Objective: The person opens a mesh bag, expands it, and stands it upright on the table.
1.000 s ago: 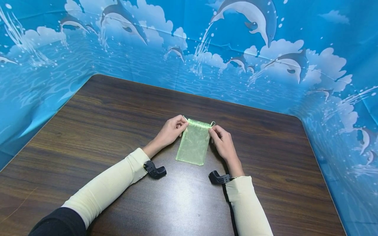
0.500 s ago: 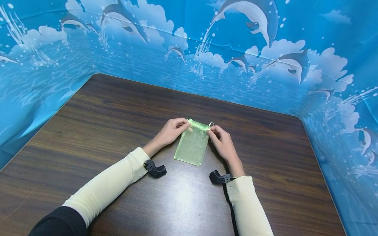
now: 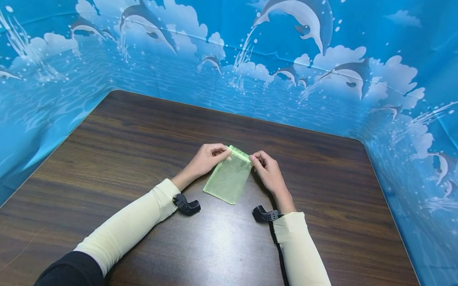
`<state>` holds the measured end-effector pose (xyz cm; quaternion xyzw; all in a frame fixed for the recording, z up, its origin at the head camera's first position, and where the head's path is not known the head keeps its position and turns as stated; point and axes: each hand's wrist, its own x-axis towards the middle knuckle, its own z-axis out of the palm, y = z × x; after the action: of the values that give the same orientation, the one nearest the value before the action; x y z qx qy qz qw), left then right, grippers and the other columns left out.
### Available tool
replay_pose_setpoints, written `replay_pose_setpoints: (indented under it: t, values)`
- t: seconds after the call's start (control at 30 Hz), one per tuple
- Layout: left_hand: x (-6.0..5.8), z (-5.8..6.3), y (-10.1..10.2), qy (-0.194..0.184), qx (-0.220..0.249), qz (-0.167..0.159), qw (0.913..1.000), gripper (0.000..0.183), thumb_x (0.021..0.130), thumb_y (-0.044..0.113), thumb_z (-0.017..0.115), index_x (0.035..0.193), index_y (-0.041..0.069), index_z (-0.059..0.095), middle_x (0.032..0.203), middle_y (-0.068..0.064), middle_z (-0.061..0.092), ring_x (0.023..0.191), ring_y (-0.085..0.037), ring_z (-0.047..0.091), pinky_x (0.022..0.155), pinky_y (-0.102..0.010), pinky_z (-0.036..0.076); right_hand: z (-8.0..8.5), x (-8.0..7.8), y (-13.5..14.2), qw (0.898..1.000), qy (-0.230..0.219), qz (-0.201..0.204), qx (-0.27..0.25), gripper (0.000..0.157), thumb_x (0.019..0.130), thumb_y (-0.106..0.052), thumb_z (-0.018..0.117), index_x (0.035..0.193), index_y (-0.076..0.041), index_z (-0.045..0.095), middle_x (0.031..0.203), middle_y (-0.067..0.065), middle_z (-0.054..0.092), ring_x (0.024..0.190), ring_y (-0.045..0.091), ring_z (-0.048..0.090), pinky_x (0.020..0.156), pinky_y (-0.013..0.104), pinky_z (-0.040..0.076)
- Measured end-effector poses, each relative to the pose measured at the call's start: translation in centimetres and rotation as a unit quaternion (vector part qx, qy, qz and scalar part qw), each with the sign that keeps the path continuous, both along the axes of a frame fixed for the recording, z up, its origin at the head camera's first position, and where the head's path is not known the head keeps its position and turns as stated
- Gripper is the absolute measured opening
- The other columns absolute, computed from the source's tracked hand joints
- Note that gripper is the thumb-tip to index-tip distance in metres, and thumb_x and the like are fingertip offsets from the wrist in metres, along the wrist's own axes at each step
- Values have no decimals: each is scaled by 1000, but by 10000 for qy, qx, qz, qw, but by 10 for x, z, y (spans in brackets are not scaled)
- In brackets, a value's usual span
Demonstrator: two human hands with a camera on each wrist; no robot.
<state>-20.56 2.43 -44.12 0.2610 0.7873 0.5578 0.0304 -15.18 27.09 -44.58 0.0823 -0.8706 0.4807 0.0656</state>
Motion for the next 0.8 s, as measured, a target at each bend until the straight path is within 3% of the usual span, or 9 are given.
replay_pose_setpoints:
  t: [0.2, 0.33, 0.5, 0.63, 0.8]
  values:
    - [1, 1, -1, 7, -13, 129, 9999, 19, 104, 24, 67, 101, 11, 80, 84, -2, 80, 67, -9, 68, 67, -24, 49, 2, 0, -2, 9997, 75, -233, 69, 24, 110, -24, 55, 105, -3, 66, 83, 21, 65, 68, 32, 55, 59, 24, 40]
    - [2, 2, -1, -97, -284, 121, 9995, 20, 104, 26, 63, 98, 14, 78, 83, 1, 79, 67, -10, 66, 68, -26, 48, 15, 6, -7, 9998, -35, -137, 141, 22, 110, -15, 53, 106, 3, 64, 83, 27, 63, 70, 38, 54, 60, 24, 39]
    - [3, 0, -1, -204, -381, 75, 9990, 23, 106, 32, 61, 101, 16, 76, 87, 4, 79, 70, -10, 66, 71, -27, 48, 34, 16, -14, 9994, -187, 124, 265, 19, 109, -12, 53, 107, 3, 64, 82, 26, 60, 65, 23, 50, 62, 24, 39]
    - [3, 0, -1, -229, -182, 60, 9996, 21, 106, 28, 63, 104, 13, 77, 89, -1, 80, 70, -10, 66, 69, -26, 48, 36, 18, -15, 9990, -245, 175, 326, 18, 108, -14, 58, 110, 2, 66, 85, 22, 61, 66, 13, 49, 62, 25, 41]
    - [5, 1, 0, -134, -70, 91, 9998, 19, 105, 24, 64, 101, 11, 77, 88, -3, 79, 67, -10, 63, 67, -24, 47, 32, 18, -15, 9993, -111, 72, 339, 18, 106, -15, 61, 105, 1, 66, 85, 23, 63, 66, 12, 50, 61, 25, 41]
